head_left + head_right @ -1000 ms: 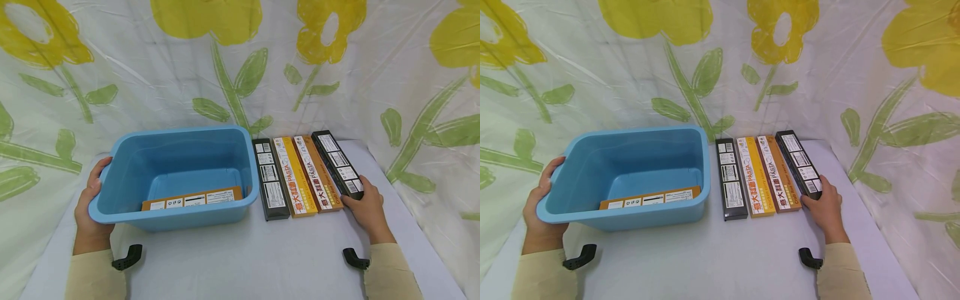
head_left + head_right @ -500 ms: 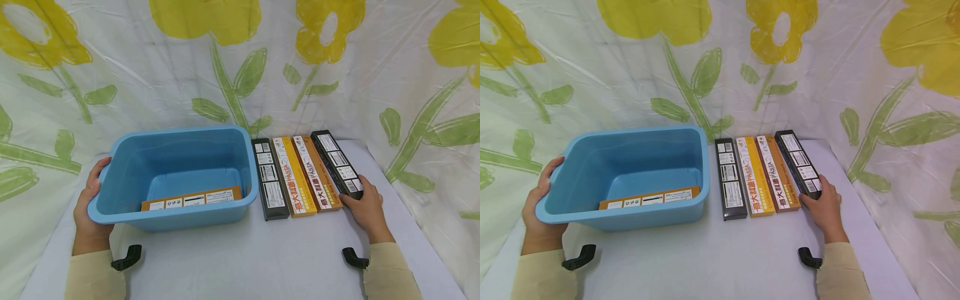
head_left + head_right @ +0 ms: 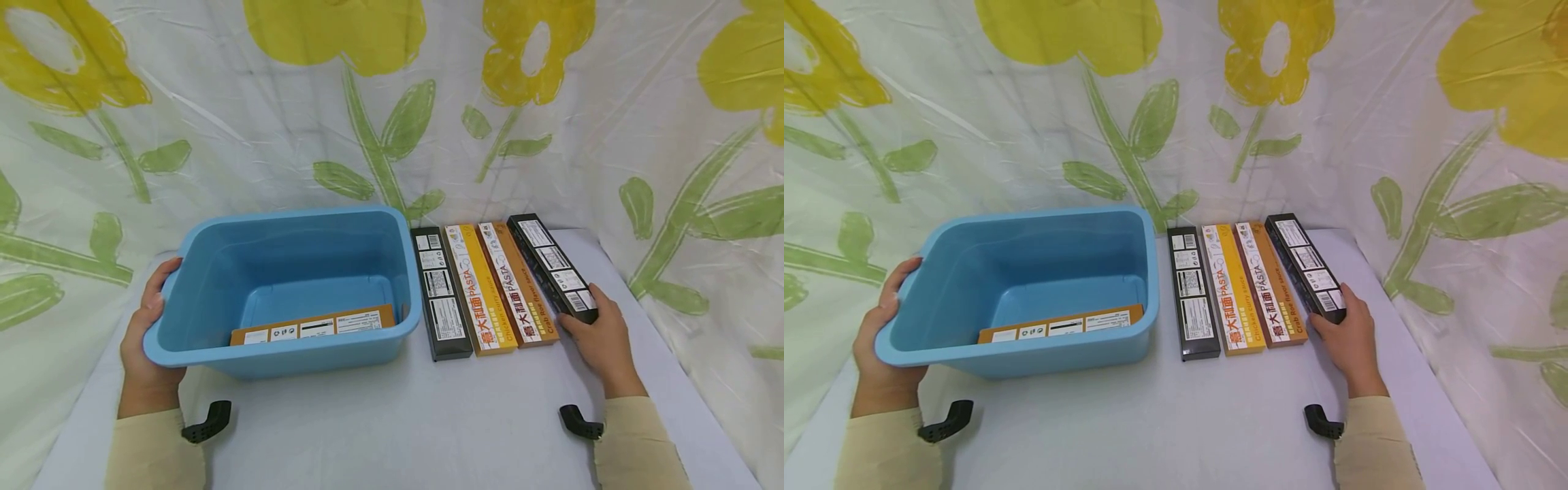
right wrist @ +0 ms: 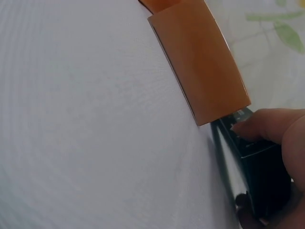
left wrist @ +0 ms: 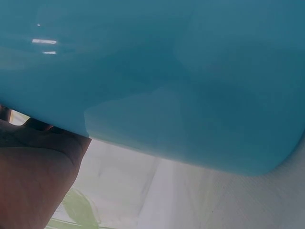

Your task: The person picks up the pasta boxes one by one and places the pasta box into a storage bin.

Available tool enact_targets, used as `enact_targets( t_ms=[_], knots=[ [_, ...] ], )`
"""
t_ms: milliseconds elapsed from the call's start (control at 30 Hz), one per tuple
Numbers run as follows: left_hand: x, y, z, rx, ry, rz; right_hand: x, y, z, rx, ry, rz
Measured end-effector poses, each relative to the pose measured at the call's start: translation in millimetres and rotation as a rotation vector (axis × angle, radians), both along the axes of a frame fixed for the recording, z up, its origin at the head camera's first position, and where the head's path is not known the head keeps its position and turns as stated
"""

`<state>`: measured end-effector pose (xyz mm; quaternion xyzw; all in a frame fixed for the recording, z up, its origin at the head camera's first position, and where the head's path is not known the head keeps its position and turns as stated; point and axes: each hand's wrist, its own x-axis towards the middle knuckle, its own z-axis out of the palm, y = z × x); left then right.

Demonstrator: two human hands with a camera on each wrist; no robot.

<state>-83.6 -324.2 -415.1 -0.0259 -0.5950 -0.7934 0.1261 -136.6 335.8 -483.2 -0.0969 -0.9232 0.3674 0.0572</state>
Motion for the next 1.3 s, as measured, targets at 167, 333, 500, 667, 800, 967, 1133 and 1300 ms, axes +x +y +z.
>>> enact_targets(
  t_ms=[167, 333, 500, 667, 800, 967, 1133, 1300],
  knots=[
    [-0.2, -1.1, -0.7, 0.008, 0.007, -0.007, -0.9, -2, 4.0, -0.015, 0.016, -0.012],
    [-0.3, -1.2, -0.7, 0.007, 0.004, -0.005, -0.2, -4, 6.0, -0.004, 0.043, -0.027],
    [0.0, -0.5, -0.4, 0.002, 0.002, 0.0, 0.8, -5, 8.0, -0.011, 0.088, -0.055],
    [0.0, 0.4, -0.5, 0.001, 0.006, -0.005, 2.0, -5, 10.7, -0.026, 0.124, -0.073],
    [0.1, 1.0, -0.4, -0.003, 0.0, 0.0, 3.1, -5, 13.9, -0.029, 0.125, -0.071],
    [-0.2, 1.0, 0.0, -0.004, 0.001, 0.0, 3.7, -7, 19.3, -0.043, 0.141, -0.088],
    [-0.8, -0.3, -0.9, 0.003, 0.014, -0.01, 4.2, -8, 24.1, -0.036, 0.161, -0.106],
    [-1.8, -2.3, -2.9, 0.014, 0.024, -0.015, 4.6, -9, 25.8, -0.03, 0.174, -0.106]
  ],
)
